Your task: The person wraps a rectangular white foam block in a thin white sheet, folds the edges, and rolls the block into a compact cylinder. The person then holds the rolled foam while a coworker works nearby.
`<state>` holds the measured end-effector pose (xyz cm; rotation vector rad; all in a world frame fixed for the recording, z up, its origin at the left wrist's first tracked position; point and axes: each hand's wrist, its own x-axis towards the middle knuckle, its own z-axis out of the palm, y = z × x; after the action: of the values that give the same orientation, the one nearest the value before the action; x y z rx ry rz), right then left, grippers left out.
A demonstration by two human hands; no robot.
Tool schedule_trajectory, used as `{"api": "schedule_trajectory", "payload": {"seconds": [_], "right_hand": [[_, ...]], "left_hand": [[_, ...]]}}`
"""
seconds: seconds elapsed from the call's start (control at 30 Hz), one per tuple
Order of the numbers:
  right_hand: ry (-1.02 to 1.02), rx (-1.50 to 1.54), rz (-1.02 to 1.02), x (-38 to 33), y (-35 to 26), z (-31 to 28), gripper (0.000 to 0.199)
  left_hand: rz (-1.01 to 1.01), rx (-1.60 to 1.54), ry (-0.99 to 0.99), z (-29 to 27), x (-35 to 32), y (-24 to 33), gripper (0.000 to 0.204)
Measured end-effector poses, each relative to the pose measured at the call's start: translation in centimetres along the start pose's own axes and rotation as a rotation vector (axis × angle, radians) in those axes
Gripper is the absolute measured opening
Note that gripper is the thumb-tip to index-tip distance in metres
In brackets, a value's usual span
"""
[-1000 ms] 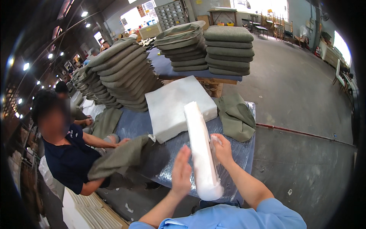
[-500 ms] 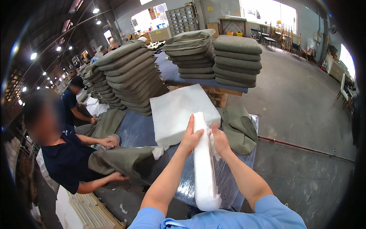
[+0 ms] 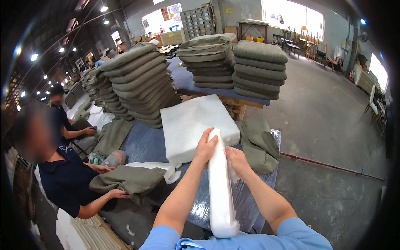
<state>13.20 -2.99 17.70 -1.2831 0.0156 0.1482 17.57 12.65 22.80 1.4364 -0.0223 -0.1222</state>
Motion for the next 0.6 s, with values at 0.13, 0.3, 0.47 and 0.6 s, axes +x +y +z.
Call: {"api": "schedule_trajectory", "payload": {"seconds": [0.13,0.3,0.47,0.6], "right_hand": [[0.059,-0.108,-0.142,2.1,-1.8,-1.3,0.039],[0.068,-0.811,-0.243,2.5,-5.0,2.9,0.037],[0.156,-0.413,-0.1,5.1,0.3,-0.9,0.041],[0.227,-0.458,0.001,4.6,2.9,-2.4,0.038]], "left_hand": [[-0.011,0.128,-0.029,0.4,1.5,0.5,0.038],[-0.069,0.285,0.027,-1.3,2.7,0.5,0.033],[0.029,0.321,-0.006,0.9,3.4,0.2,0.039],[-0.031,0.313,-0.014,0.8,3.1,0.4,0.042]]}}
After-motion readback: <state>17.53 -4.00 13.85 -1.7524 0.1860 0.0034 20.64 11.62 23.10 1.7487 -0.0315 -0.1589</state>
